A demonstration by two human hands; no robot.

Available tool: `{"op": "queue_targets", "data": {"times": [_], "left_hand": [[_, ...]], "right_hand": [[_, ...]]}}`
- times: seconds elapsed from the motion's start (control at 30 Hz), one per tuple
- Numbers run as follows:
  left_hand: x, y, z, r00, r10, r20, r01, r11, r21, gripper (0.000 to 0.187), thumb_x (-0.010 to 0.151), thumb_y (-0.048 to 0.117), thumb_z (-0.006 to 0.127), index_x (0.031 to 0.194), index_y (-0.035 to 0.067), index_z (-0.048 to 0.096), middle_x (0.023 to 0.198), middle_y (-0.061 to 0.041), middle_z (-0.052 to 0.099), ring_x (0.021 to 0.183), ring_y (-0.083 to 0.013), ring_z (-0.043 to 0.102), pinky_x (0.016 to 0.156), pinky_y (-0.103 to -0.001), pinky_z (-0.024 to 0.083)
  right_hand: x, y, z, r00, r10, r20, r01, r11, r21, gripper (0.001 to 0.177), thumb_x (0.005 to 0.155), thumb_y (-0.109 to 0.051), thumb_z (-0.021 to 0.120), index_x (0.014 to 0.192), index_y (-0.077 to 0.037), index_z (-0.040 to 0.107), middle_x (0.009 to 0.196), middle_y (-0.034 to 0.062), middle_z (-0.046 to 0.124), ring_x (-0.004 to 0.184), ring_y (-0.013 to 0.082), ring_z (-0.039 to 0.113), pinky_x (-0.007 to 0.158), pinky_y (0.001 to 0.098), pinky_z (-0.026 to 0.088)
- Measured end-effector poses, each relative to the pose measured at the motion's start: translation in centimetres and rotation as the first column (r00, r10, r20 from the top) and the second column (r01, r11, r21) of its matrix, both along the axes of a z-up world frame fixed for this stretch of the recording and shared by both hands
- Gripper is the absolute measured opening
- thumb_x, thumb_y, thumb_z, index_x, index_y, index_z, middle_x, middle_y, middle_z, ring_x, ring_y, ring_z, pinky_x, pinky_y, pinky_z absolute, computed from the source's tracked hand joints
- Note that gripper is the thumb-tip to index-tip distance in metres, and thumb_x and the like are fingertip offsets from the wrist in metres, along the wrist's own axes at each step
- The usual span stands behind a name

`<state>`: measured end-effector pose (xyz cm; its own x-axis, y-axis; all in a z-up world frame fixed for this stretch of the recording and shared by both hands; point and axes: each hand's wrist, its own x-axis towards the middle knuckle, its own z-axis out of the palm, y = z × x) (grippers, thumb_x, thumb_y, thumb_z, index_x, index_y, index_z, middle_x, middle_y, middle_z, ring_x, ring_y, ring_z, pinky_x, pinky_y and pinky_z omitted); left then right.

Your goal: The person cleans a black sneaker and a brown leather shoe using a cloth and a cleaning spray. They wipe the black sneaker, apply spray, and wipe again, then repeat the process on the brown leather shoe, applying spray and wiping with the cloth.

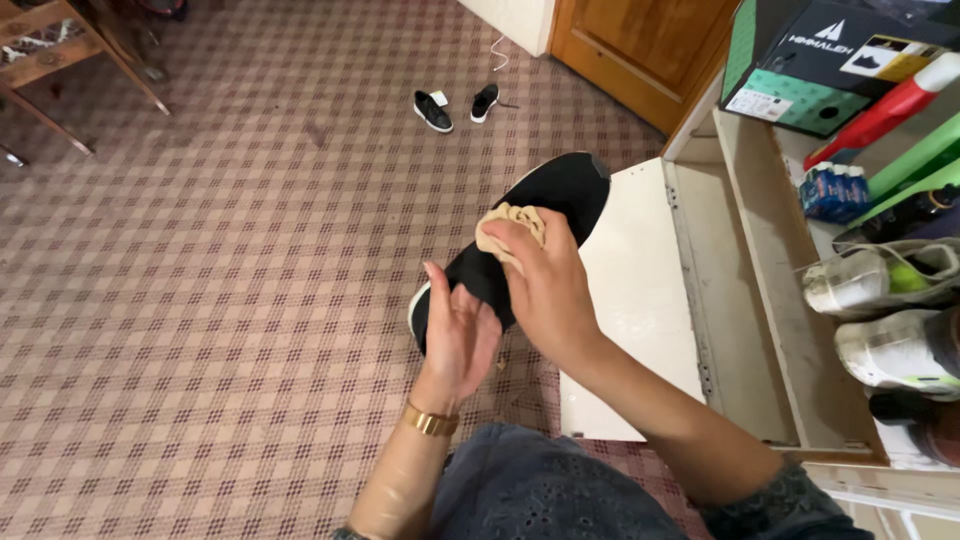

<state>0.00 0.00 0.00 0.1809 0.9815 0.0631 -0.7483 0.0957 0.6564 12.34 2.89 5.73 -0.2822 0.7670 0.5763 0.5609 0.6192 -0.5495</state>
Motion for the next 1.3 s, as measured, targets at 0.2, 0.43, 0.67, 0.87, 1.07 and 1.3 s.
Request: {"op": "queue_targets", "data": {"times": [0.2,0.43,0.67,0.87,1.07,1.3], "left_hand": [[0.1,1.0,-1.7,0.957,-0.014,0.291,0.049,0.992,-0.113,0.111,0.096,0.083,0.02,0.158,-0.008,0.029,0.161,-0.021,0.034,0.151,-0.0327,0.031,0.127,-0.046,0.02],[0.1,-0.1,0.5,0.974,-0.09,0.209,0.077,0.995,0.068,0.107,0.094,0.08,0.016,0.162,-0.002,0.025,0.168,-0.012,0.033,0.156,-0.0271,0.028,0.129,-0.042,0.018],[-0.1,-0.5,0.7,0.977,-0.117,0.18,0.125,0.992,-0.036,0.099,0.096,0.076,0.017,0.161,0.003,0.03,0.166,-0.011,0.036,0.154,-0.0259,0.032,0.126,-0.042,0.023],[-1.5,0.1,-2.3,0.941,-0.1,0.322,0.106,0.994,-0.001,0.098,0.109,0.078,0.024,0.157,-0.007,0.033,0.153,-0.025,0.041,0.142,-0.0369,0.04,0.122,-0.051,0.029],[-1.5,-0.4,0.6,0.925,-0.064,0.375,0.076,0.997,-0.018,0.097,0.097,0.074,0.029,0.16,0.0,0.03,0.166,-0.015,0.034,0.153,-0.0295,0.033,0.127,-0.046,0.022],[-0.5,-0.3,2.0,0.893,-0.105,0.437,0.109,0.994,0.015,0.098,0.099,0.072,0.034,0.161,-0.003,0.027,0.168,-0.014,0.031,0.156,-0.0284,0.028,0.13,-0.042,0.019]], "right_hand": [[0.4,-1.5,-2.0,0.99,0.14,-0.007,-0.14,0.989,-0.052,0.038,0.088,0.005,0.065,0.122,-0.013,0.067,0.126,0.0202,0.056,0.116,0.0374,0.063,0.096,0.042,0.054],[1.8,3.0,-0.3,0.998,-0.068,-0.004,0.068,0.98,0.185,0.037,0.092,0.008,0.057,0.121,-0.011,0.069,0.126,0.0196,0.058,0.12,0.04,0.059,0.105,0.0463,0.049],[-1.1,0.0,-0.8,0.999,-0.048,0.02,0.044,0.984,0.173,0.025,0.097,-0.003,0.061,0.122,-0.008,0.066,0.124,0.018,0.056,0.114,0.0391,0.057,0.1,0.0461,0.049],[-2.0,-4.0,-3.0,0.975,0.043,0.219,-0.068,0.992,0.11,0.031,0.09,-0.01,0.064,0.121,-0.013,0.069,0.123,0.0174,0.057,0.107,0.0352,0.059,0.09,0.045,0.049],[1.6,1.8,-1.8,0.816,-0.262,-0.515,-0.158,0.755,-0.636,0.015,0.105,-0.012,0.065,0.118,-0.006,0.07,0.118,0.0265,0.068,0.094,0.0397,0.06,0.08,0.0487,0.052],[3.4,4.4,0.1,0.968,-0.252,0.0,0.243,0.93,0.275,0.032,0.102,0.002,0.058,0.129,-0.011,0.067,0.134,0.0232,0.053,0.119,0.0393,0.058,0.102,0.046,0.051]]}}
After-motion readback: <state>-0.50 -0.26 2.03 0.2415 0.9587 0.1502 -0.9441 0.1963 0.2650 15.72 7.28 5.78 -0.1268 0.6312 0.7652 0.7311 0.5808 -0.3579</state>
